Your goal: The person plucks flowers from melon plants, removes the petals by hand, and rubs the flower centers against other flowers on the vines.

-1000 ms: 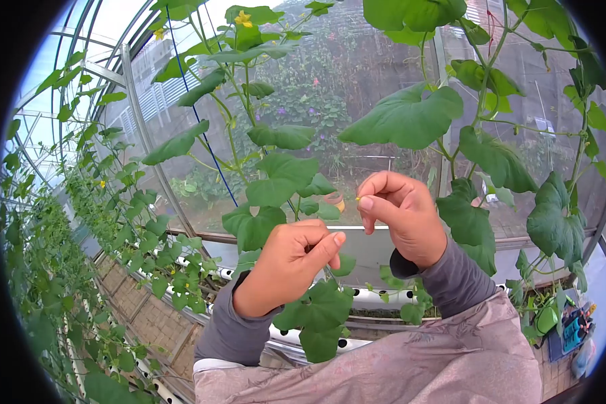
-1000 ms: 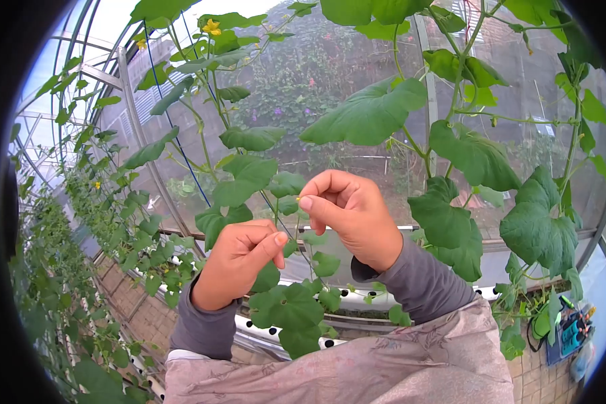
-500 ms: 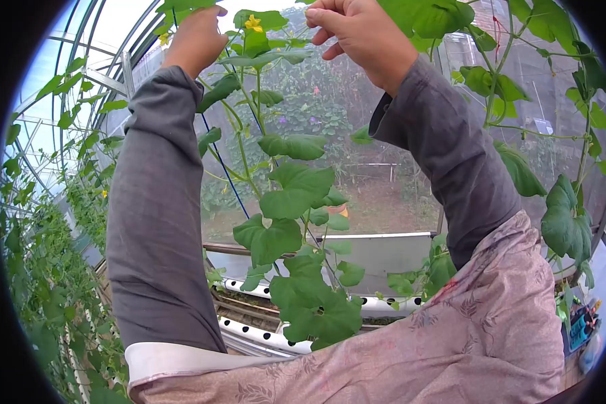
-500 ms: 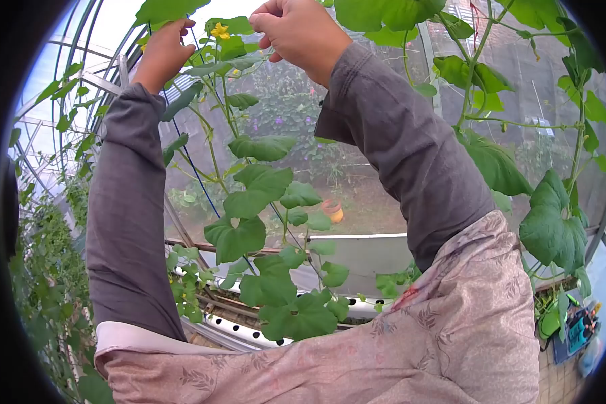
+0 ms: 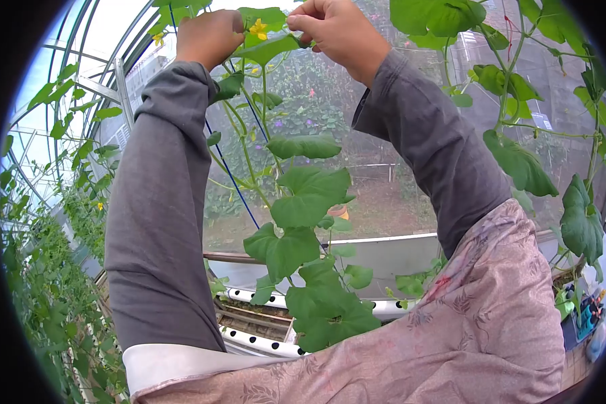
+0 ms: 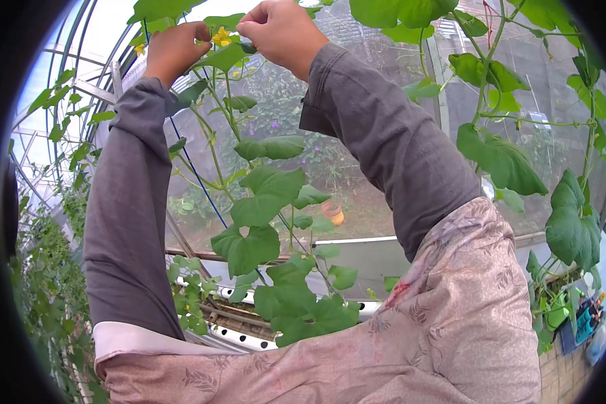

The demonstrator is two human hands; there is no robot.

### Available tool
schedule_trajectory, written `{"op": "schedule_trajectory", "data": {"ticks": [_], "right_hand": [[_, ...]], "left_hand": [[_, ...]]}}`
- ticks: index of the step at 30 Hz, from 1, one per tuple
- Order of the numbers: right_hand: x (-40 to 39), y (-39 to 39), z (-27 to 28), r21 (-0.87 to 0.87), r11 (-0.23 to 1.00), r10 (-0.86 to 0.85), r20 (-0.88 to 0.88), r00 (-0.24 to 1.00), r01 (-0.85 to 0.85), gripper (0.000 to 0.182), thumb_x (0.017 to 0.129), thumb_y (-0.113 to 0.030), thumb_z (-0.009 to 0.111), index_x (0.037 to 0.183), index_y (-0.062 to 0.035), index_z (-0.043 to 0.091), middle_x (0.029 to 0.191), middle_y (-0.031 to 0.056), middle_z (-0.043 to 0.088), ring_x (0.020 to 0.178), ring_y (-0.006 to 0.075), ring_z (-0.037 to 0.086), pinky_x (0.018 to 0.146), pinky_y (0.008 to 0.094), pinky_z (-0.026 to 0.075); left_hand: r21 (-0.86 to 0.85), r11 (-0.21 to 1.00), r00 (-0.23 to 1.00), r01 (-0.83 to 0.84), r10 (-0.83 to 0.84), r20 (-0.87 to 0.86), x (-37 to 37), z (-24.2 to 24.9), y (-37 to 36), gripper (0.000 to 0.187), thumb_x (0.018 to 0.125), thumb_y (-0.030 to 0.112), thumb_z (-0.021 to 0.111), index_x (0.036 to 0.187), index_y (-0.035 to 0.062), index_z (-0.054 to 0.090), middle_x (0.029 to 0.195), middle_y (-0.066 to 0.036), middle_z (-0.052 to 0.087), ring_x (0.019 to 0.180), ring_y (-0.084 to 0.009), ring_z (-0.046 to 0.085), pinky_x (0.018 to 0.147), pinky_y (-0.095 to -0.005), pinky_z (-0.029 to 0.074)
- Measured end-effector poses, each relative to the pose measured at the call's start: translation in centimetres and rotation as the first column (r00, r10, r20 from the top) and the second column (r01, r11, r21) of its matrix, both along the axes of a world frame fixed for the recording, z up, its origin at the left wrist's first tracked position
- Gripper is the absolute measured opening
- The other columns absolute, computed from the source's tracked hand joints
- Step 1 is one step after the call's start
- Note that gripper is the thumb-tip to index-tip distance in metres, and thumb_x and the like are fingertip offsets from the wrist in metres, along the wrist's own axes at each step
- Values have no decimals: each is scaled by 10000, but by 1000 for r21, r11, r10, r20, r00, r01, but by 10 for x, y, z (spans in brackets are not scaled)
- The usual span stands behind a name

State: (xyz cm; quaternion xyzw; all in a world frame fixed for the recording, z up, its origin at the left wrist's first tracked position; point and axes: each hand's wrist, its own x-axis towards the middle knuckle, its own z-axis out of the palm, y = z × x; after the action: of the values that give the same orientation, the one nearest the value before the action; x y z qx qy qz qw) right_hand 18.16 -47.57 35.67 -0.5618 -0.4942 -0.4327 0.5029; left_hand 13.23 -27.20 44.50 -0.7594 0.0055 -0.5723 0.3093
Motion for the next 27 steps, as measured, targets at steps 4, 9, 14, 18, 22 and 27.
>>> {"op": "schedule_trajectory", "data": {"ticks": [4, 9, 14, 18, 22, 27], "right_hand": [[-18, 0, -1, 58, 995, 87, -51, 995, -84, 249, 853, -207, 609, 915, 27, 663, 706, 94, 640, 627, 144, 586, 612, 296, 480], [-24, 12, 2, 84, 972, 227, -81, 970, -221, 258, 857, -209, 614, 939, 29, 673, 724, 96, 646, 636, 152, 590, 615, 303, 475], [-5, 32, 14, 92, 987, 113, 187, 976, -132, 247, 861, -204, 610, 937, 23, 671, 755, 118, 665, 662, 187, 616, 644, 333, 490], [-5, 39, 16, 154, 985, -140, 431, 891, 81, 217, 841, -184, 607, 909, 12, 670, 770, 173, 665, 688, 272, 645, 669, 375, 497], [-8, 44, 10, 161, 979, -185, 432, 883, 126, 190, 834, -207, 605, 861, -32, 675, 728, 168, 652, 672, 322, 645, 642, 399, 499], [-9, 45, 3, 196, 917, -398, 385, 833, 347, 165, 801, -222, 630, 858, -77, 683, 790, 67, 675, 733, 240, 654, 665, 376, 512]], "left_hand": [[6, 947, 946, 322, -322, 26, 0, 7, 24, 442, 796, 340, 645, 1175, 115, 609, 998, -15, 710, 879, -222, 675, 764, -354, 508], [-254, 786, 782, 563, -606, -144, -5, 10, 41, 411, 806, 213, 669, 1165, 31, 587, 997, -101, 699, 815, -159, 650, 737, -286, 497], [-311, 689, 654, 655, -723, -223, -10, 7, 47, 302, 798, 150, 668, 1062, 20, 599, 930, -49, 687, 729, -92, 586, 670, -251, 461], [-158, 738, 720, 656, -675, -161, -17, -11, 32, 201, 796, 136, 663, 963, 38, 608, 843, -12, 670, 671, -60, 535, 613, -231, 419], [-159, 820, 816, 549, -568, -109, -23, -15, 28, 319, 766, 365, 669, 972, 121, 670, 940, -66, 712, 854, -256, 676, 738, -360, 500], [-140, 823, 822, 551, -564, -79, -19, -15, 27, 336, 757, 396, 670, 951, 122, 674, 928, -57, 712, 838, -259, 676, 732, -364, 499]]}}
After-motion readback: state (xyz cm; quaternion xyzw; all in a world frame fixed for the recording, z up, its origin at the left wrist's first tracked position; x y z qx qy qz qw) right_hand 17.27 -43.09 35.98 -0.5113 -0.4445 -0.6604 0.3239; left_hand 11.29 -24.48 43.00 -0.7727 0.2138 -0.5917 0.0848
